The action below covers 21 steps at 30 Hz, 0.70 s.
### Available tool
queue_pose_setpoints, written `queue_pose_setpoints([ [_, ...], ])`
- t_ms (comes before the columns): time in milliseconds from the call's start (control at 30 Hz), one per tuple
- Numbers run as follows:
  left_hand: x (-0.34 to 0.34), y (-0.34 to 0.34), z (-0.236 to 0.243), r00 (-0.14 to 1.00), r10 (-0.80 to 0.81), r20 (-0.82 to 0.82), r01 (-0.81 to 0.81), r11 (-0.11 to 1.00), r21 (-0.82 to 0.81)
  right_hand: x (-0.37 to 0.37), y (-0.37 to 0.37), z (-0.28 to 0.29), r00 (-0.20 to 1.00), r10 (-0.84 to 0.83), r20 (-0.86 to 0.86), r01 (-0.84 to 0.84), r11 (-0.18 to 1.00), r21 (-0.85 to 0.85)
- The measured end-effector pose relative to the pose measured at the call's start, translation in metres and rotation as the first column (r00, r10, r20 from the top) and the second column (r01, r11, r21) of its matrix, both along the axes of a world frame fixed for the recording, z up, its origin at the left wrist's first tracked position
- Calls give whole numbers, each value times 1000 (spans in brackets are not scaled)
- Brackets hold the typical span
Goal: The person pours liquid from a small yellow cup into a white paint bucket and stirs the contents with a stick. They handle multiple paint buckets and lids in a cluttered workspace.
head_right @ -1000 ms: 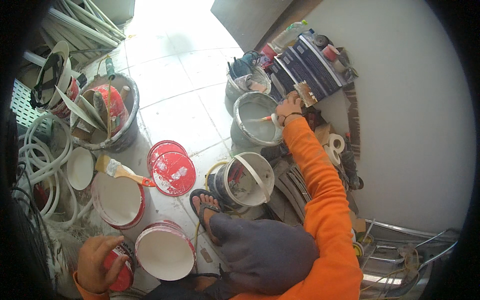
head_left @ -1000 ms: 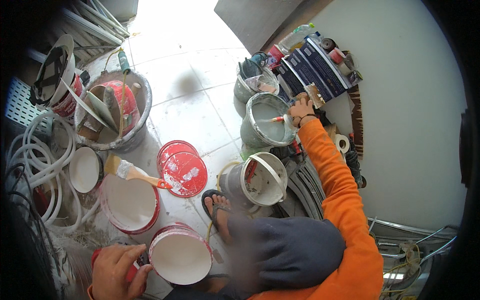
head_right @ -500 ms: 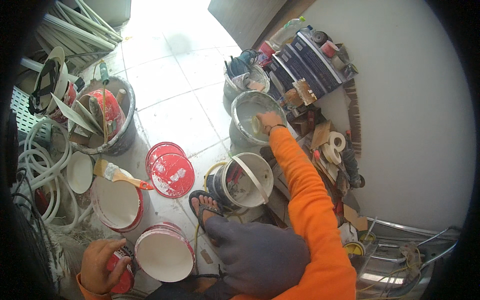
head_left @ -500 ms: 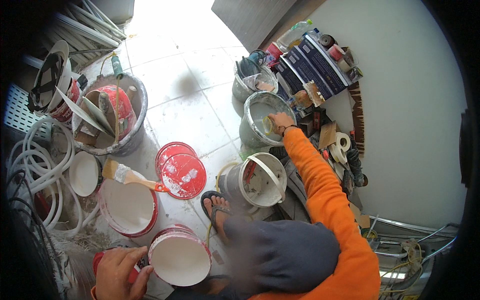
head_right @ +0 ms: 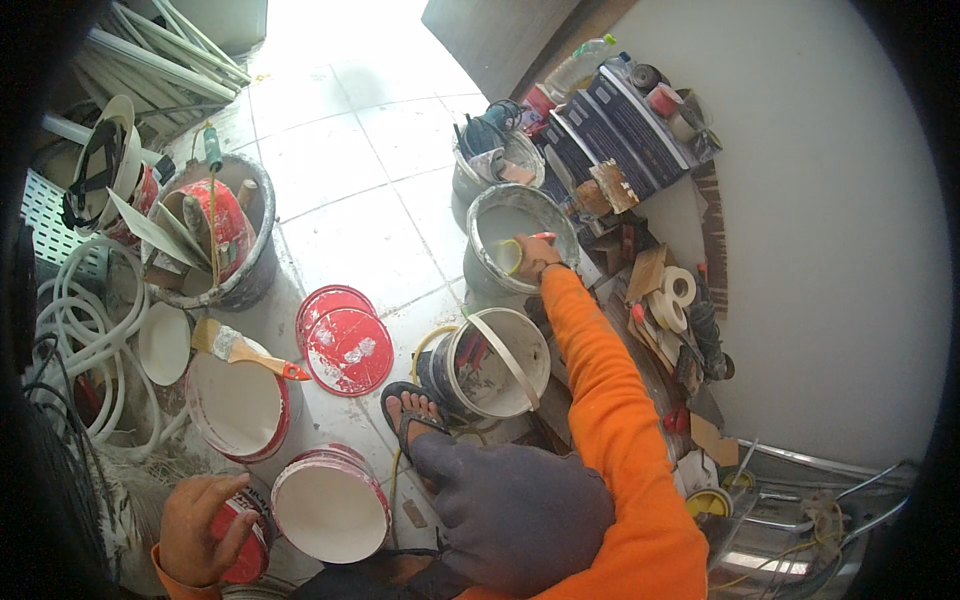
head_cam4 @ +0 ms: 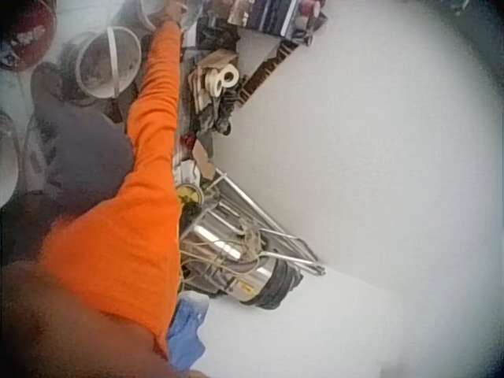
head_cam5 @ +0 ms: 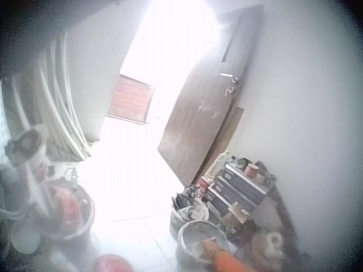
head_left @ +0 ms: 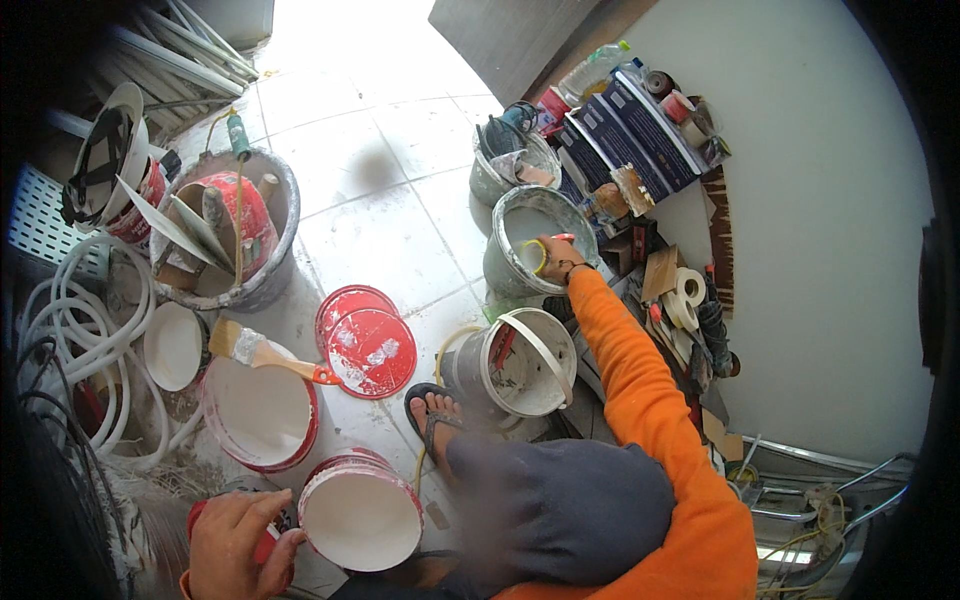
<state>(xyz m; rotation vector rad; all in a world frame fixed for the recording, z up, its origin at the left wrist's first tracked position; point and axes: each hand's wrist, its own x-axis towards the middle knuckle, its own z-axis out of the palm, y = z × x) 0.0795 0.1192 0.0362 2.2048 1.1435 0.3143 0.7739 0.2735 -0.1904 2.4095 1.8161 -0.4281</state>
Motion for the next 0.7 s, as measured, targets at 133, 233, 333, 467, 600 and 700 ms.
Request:
queue_pose_setpoints([
  [133, 0, 0, 2, 1000, -7, -11, 7, 1000, 9, -10, -9, 3, 975, 10, -222, 22, 990, 138],
  [233, 0, 0, 2, 1000, -19, -4, 19, 1000, 15, -12, -17, 15, 921, 56, -386, 52, 963, 265],
  [333, 2, 1, 3, 999, -35, -2, 35, 999, 14, -20, -22, 28, 886, 65, -460, 107, 935, 339],
  [467, 8, -3, 4, 999, -48, 1, 48, 999, 17, -37, -30, 56, 834, 175, -523, 92, 891, 444],
  [600, 12, -8, 5, 999, -42, 14, 41, 999, 10, -67, -37, 99, 754, 284, -593, 81, 855, 513],
  [700, 1, -11, 13, 999, -17, -33, 19, 999, 37, -116, -28, 124, 728, 408, -551, -44, 830, 556],
])
